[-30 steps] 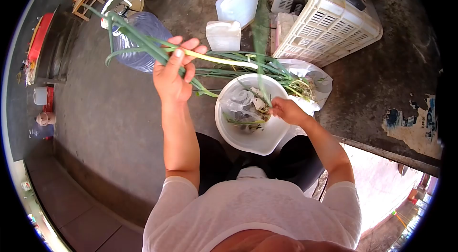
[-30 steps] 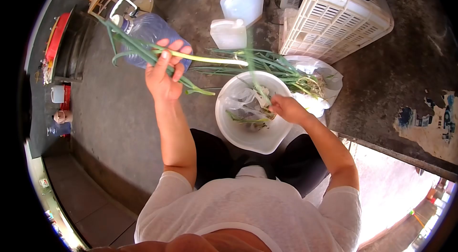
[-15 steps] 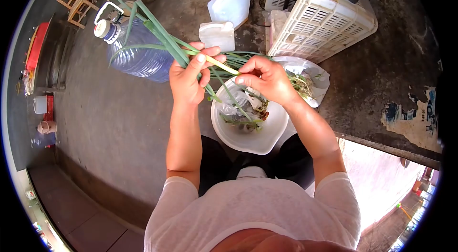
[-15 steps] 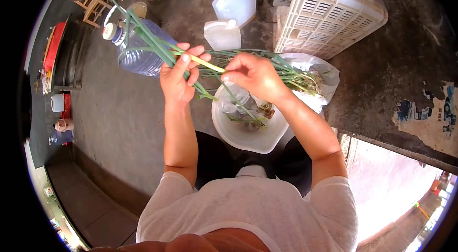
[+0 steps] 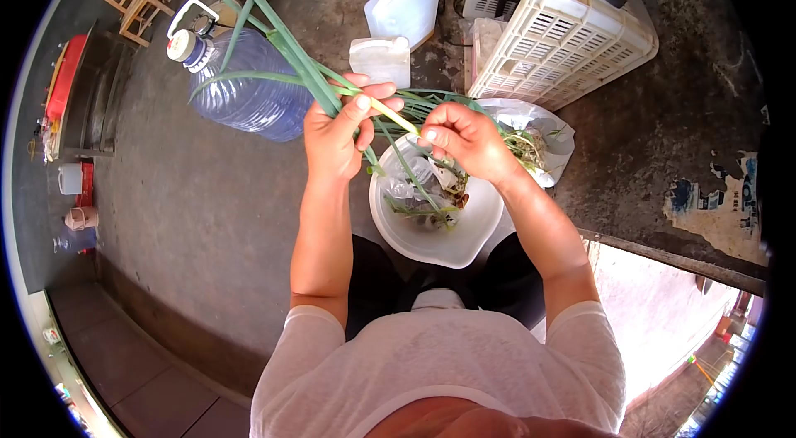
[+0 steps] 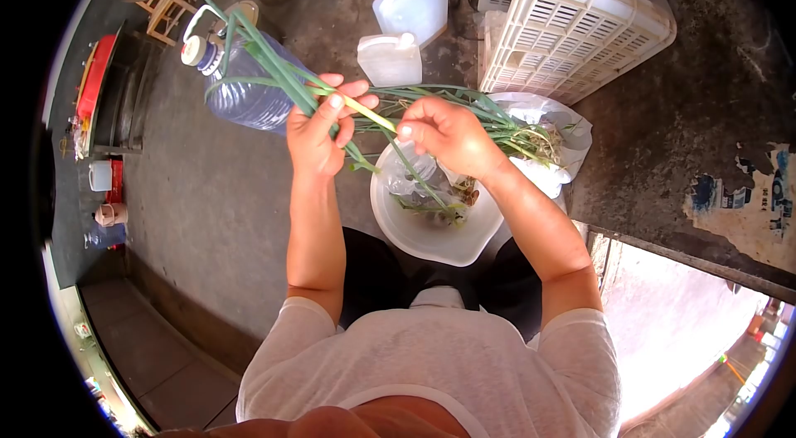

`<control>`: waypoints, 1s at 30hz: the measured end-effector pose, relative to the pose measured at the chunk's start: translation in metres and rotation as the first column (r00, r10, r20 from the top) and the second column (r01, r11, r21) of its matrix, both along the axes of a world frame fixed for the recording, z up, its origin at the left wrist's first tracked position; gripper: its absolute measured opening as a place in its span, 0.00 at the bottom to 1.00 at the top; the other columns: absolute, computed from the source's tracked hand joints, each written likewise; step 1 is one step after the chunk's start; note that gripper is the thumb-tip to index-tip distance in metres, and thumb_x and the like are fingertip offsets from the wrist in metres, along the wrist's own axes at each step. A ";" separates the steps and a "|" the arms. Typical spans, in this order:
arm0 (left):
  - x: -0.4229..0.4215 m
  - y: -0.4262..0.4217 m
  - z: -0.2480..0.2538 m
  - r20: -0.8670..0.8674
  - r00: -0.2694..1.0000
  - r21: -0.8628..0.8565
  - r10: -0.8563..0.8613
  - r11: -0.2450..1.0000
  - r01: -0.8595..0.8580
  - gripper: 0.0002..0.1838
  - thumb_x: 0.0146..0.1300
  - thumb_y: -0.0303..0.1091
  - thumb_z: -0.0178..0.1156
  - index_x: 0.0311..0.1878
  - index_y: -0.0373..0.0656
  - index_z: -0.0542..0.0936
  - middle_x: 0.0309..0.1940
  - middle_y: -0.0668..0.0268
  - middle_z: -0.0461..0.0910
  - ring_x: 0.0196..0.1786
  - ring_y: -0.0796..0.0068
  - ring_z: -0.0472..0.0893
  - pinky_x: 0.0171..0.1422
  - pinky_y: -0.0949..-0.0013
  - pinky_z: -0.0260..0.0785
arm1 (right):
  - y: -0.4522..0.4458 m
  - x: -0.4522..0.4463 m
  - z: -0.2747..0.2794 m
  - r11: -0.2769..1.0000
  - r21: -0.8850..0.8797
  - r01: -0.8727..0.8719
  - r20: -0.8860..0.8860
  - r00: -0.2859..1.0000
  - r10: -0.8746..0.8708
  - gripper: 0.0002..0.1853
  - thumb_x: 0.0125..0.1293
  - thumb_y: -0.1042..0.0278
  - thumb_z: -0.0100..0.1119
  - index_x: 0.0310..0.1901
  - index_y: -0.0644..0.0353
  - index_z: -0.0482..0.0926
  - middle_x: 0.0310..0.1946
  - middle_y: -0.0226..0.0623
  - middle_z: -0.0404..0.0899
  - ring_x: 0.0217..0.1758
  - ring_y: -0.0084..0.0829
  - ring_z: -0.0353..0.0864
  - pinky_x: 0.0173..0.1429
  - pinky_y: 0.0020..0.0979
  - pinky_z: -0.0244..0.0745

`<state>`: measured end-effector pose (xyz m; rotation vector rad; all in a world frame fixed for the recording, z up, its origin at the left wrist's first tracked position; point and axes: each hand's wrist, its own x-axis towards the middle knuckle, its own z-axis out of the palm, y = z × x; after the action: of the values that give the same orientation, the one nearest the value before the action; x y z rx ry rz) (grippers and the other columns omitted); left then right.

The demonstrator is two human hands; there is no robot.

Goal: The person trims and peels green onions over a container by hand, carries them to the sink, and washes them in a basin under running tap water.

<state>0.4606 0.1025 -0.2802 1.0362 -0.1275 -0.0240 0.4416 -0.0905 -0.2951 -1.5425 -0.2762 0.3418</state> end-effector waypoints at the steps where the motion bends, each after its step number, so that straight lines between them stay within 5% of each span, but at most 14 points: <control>1: 0.000 0.000 0.000 0.006 1.000 0.008 -0.006 1.000 0.006 0.12 0.60 0.26 0.53 0.47 0.37 0.70 0.38 0.50 0.79 0.36 0.59 0.82 0.15 0.82 0.57 | -0.001 0.001 0.000 1.000 0.003 -0.001 -0.042 0.999 0.001 0.08 0.64 0.65 0.52 0.35 0.61 0.73 0.27 0.28 0.77 0.26 0.17 0.72 0.32 0.20 0.68; 12: 0.003 0.019 -0.006 0.278 0.955 -0.121 -0.104 0.982 0.143 0.12 0.61 0.24 0.51 0.48 0.37 0.70 0.39 0.47 0.78 0.39 0.55 0.81 0.17 0.81 0.61 | -0.028 0.000 -0.028 1.000 -0.002 0.020 -0.182 0.983 -0.020 0.08 0.65 0.64 0.50 0.34 0.61 0.71 0.28 0.28 0.75 0.26 0.19 0.74 0.31 0.21 0.69; 15: 0.005 0.028 -0.006 0.300 0.951 -0.162 -0.073 0.979 0.127 0.12 0.61 0.24 0.51 0.49 0.36 0.70 0.40 0.48 0.78 0.39 0.55 0.81 0.17 0.81 0.61 | -0.045 -0.007 -0.058 0.993 -0.117 0.022 -0.144 0.989 -0.039 0.10 0.65 0.62 0.50 0.34 0.62 0.71 0.26 0.30 0.75 0.26 0.20 0.75 0.31 0.23 0.71; 18: 0.008 0.038 -0.005 0.335 0.940 -0.221 -0.063 0.965 0.143 0.13 0.62 0.24 0.49 0.50 0.37 0.70 0.41 0.47 0.77 0.40 0.54 0.81 0.18 0.80 0.63 | -0.065 -0.020 -0.084 0.770 -0.552 -0.320 -0.204 0.947 0.248 0.18 0.64 0.52 0.50 0.35 0.63 0.73 0.20 0.34 0.75 0.26 0.22 0.75 0.33 0.25 0.71; 19: 0.009 0.039 -0.005 0.337 0.939 -0.222 -0.065 0.964 0.146 0.13 0.62 0.24 0.49 0.50 0.37 0.70 0.41 0.47 0.77 0.40 0.54 0.81 0.18 0.80 0.63 | -0.067 -0.019 -0.085 0.769 -0.554 -0.317 -0.203 0.948 0.245 0.18 0.64 0.52 0.50 0.35 0.63 0.73 0.20 0.34 0.75 0.26 0.22 0.75 0.33 0.25 0.71; 21: 0.010 0.040 -0.006 0.315 0.946 -0.194 -0.069 0.972 0.135 0.13 0.62 0.24 0.49 0.50 0.36 0.70 0.41 0.47 0.77 0.40 0.54 0.81 0.18 0.80 0.63 | -0.068 -0.017 -0.080 0.907 -0.409 -0.099 -0.185 0.982 0.023 0.19 0.64 0.50 0.49 0.38 0.61 0.73 0.25 0.34 0.76 0.28 0.21 0.75 0.34 0.24 0.71; 23: 0.009 0.034 -0.009 0.301 0.950 -0.195 -0.085 0.969 0.149 0.12 0.62 0.24 0.49 0.49 0.36 0.70 0.41 0.47 0.77 0.40 0.54 0.81 0.18 0.80 0.63 | -0.054 -0.013 -0.032 0.998 -0.066 -0.021 -0.117 0.993 0.013 0.17 0.64 0.55 0.51 0.48 0.59 0.71 0.37 0.31 0.75 0.31 0.18 0.74 0.35 0.22 0.71; 25: 0.011 0.028 -0.012 0.317 0.943 -0.191 -0.101 0.967 0.168 0.12 0.62 0.24 0.49 0.49 0.36 0.70 0.41 0.47 0.77 0.40 0.55 0.81 0.18 0.80 0.63 | -0.035 -0.014 0.002 0.997 0.060 -0.038 -0.067 0.997 0.042 0.15 0.62 0.63 0.54 0.49 0.58 0.71 0.35 0.29 0.76 0.29 0.16 0.73 0.34 0.20 0.71; 30: 0.008 0.026 -0.008 0.270 0.959 -0.204 -0.083 0.969 0.141 0.11 0.60 0.23 0.50 0.47 0.36 0.71 0.40 0.47 0.78 0.37 0.54 0.81 0.19 0.79 0.63 | -0.029 -0.017 -0.017 0.981 -0.048 -0.187 -0.214 0.961 0.173 0.07 0.62 0.69 0.55 0.40 0.61 0.75 0.28 0.27 0.77 0.27 0.16 0.74 0.31 0.19 0.71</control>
<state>0.4684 0.1286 -0.2884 0.8036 -0.4196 0.0224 0.4248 -0.1198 -0.3122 -1.5375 -0.2421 0.6588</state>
